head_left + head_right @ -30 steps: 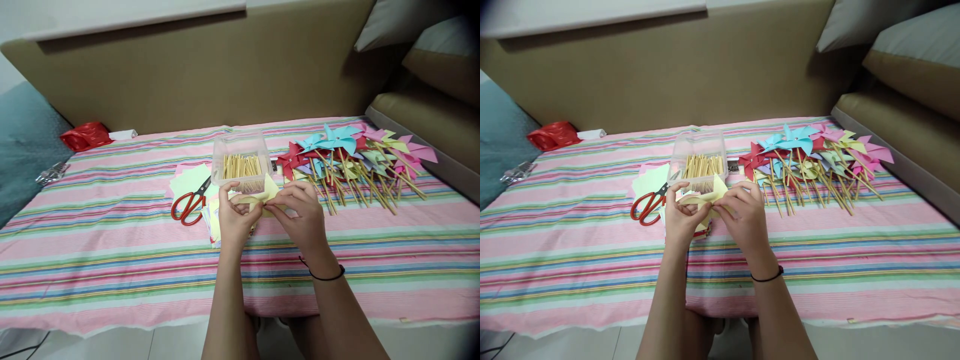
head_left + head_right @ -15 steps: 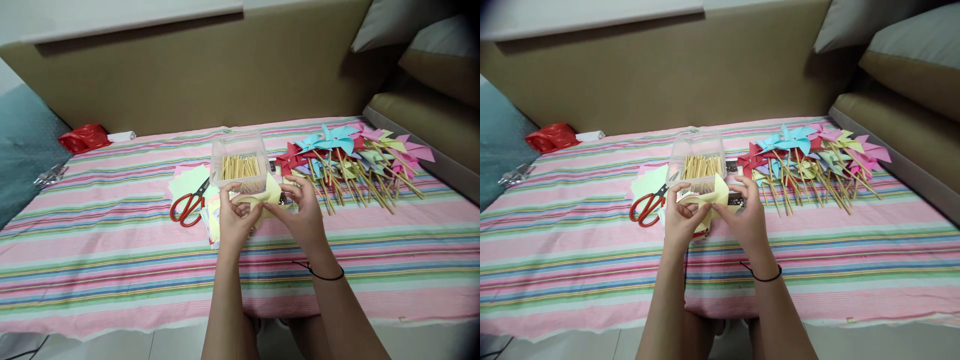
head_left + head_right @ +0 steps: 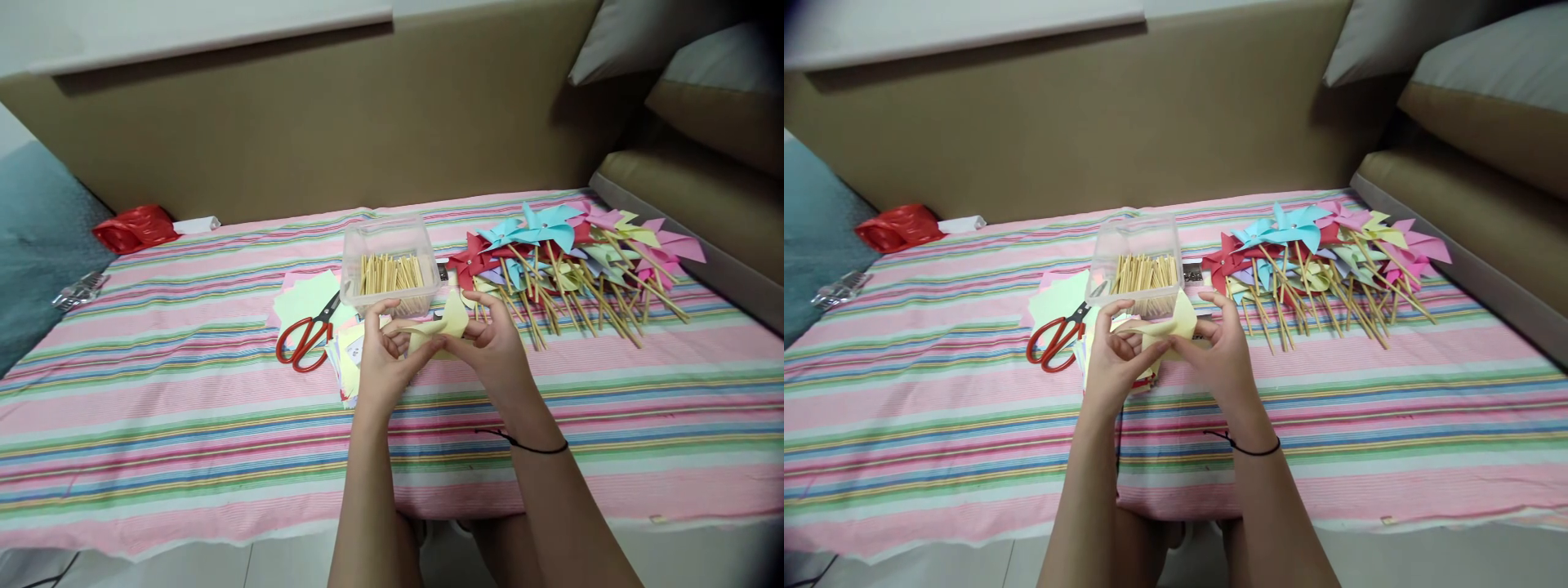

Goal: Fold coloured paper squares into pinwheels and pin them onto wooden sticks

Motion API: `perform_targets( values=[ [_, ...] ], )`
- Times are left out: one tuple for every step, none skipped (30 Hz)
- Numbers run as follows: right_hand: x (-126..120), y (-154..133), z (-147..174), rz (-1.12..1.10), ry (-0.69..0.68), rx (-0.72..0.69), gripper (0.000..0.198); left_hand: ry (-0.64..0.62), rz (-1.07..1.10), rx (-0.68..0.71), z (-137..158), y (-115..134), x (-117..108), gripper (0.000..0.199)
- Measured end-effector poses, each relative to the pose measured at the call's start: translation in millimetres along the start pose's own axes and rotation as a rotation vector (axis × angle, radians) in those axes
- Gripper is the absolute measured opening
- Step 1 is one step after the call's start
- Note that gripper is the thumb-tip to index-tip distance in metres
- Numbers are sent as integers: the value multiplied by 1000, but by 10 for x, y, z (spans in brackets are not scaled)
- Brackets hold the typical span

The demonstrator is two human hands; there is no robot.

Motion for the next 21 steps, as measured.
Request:
perform_targets(
  values=[
    [1, 6, 1, -12, -1, 16, 72, -4, 16, -19, -2, -9, 3, 69],
    [2, 12, 2, -20, -4, 36, 73, -4, 34, -36, -4, -18, 2, 71],
    [3, 17, 3, -24, -12, 56, 74, 3, 51, -46, -7, -23, -5, 72],
    [3, 20, 2, -24, -26, 75, 75, 14, 63, -53, -10, -26, -16, 72],
    [2, 20, -1, -21, -45, 87, 75, 34, 71, -53, -11, -26, -35, 71],
    [-2, 13, -6, -21, -65, 89, 75, 61, 74, -47, -11, -21, -62, 69],
    [-9, 2, -13, -24, -82, 80, 73, 94, 75, -39, -7, -13, -96, 67],
    [-22, -12, -20, -29, -91, 63, 70, 131, 76, -31, 1, -3, -137, 65],
    [-40, -27, -27, -31, -90, 43, 67, 170, 83, -26, 14, 7, -184, 64],
    [-61, -39, -33, -29, -77, 22, 65, 209, 98, -23, 33, 18, -235, 64],
    [-81, -49, -36, -16, -56, 4, 62, 249, 118, -19, 56, 30, -292, 64],
    [-97, -53, -37, 11, -32, -8, 59, 290, 143, -13, 85, 46, -352, 64],
    [-105, -56, -39, 50, -9, -19, 56, 333, 176, -3, 118, 63, -415, 64],
    [-100, -60, -45, 97, 6, -29, 52, 379, 214, 11, 154, 82, -480, 63],
    [-81, -68, -57, 149, 14, -42, 48, 416, 252, 22, 189, 99, -540, 62],
    [-47, -84, -82, 205, 11, -60, 42, 456, 294, 43, 224, 117, -601, 62],
    [3, -113, -122, 266, -3, -86, 35, 478, 338, 62, 252, 134, -651, 61],
    [68, -157, -180, 335, -24, -121, 30, 490, 376, 78, 276, 147, -694, 61],
    [145, -215, -259, 417, -48, -161, 25, 496, 408, 89, 294, 155, -731, 61],
    [237, -278, -360, 528, -81, -192, 22, 497, 429, 93, 308, 159, -762, 60],
    [337, -342, -483, 651, -113, -216, 19, 494, 440, 93, 319, 160, -789, 60]
  ],
)
Point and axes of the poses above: each hand's wrist, its own z-axis away from the middle knuckle, its own x-axis out of the palm, y = z × x, the point moved 5 cm from there along -z, towards the middle knuckle, and after that the axes turned 6 degrees about -y, right-handed, at the moved point
